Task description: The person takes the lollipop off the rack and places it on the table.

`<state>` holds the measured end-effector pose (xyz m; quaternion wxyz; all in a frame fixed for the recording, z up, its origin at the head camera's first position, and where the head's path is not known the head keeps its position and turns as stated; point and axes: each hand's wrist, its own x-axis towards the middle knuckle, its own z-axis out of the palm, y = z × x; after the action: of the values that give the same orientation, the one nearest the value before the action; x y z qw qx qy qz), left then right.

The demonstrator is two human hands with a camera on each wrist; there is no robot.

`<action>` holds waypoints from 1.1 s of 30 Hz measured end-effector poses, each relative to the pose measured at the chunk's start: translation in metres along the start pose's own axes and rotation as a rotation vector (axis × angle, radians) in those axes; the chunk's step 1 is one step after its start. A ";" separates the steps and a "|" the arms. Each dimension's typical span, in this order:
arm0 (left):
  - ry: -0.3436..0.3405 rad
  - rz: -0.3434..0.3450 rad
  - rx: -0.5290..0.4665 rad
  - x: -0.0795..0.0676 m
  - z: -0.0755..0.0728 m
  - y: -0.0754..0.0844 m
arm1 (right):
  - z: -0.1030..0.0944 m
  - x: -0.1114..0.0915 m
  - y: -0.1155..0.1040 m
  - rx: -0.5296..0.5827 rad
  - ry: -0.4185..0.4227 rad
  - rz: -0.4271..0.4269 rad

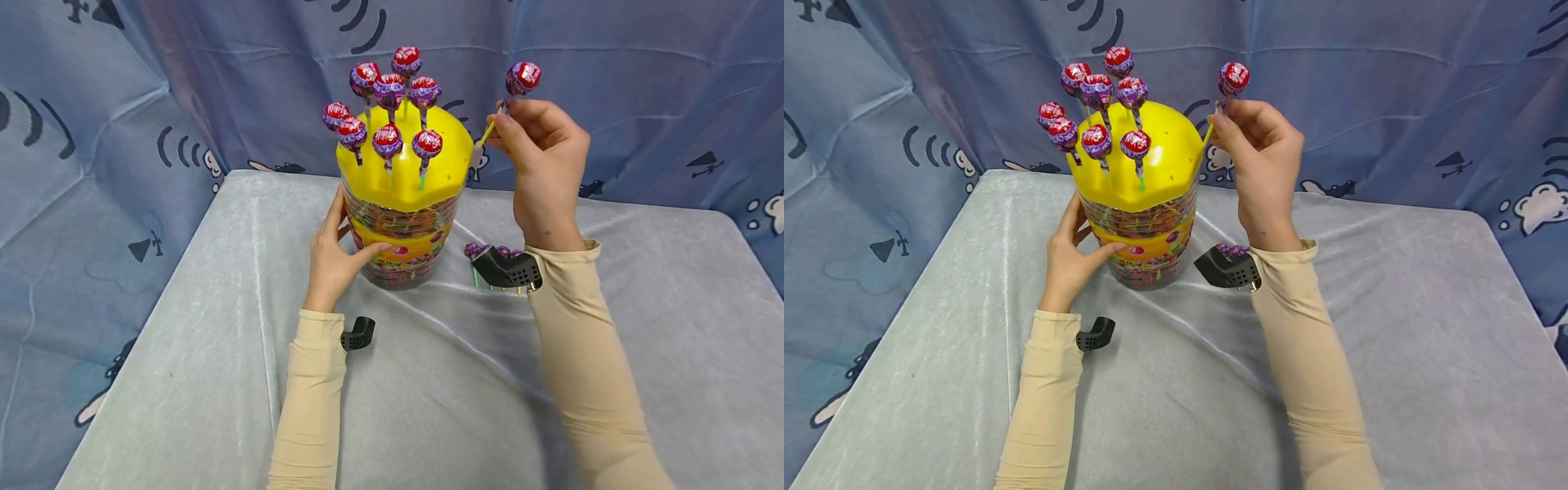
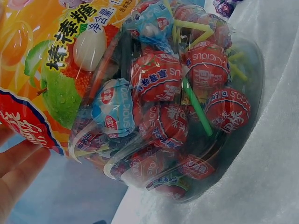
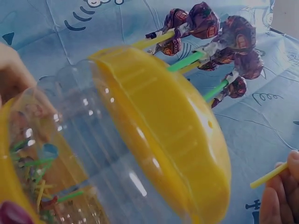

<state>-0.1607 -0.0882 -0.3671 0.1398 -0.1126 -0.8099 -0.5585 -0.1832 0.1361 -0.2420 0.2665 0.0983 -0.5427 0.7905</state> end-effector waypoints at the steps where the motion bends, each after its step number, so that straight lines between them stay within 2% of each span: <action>1: 0.001 0.001 0.000 0.000 0.000 0.000 | -0.002 -0.002 0.000 -0.011 -0.005 -0.017; 9: -0.003 0.003 -0.006 0.000 0.000 -0.001 | -0.019 -0.014 0.004 0.016 -0.007 -0.032; 23: 0.001 -0.001 0.002 0.000 0.000 -0.001 | -0.059 -0.039 0.017 0.025 0.054 0.048; 33: 0.002 0.004 -0.004 0.000 0.000 0.000 | -0.078 -0.054 0.024 0.030 0.113 0.089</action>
<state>-0.1610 -0.0881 -0.3671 0.1414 -0.1141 -0.8085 -0.5598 -0.1405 0.1838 -0.3156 0.2596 0.0333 -0.5185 0.8140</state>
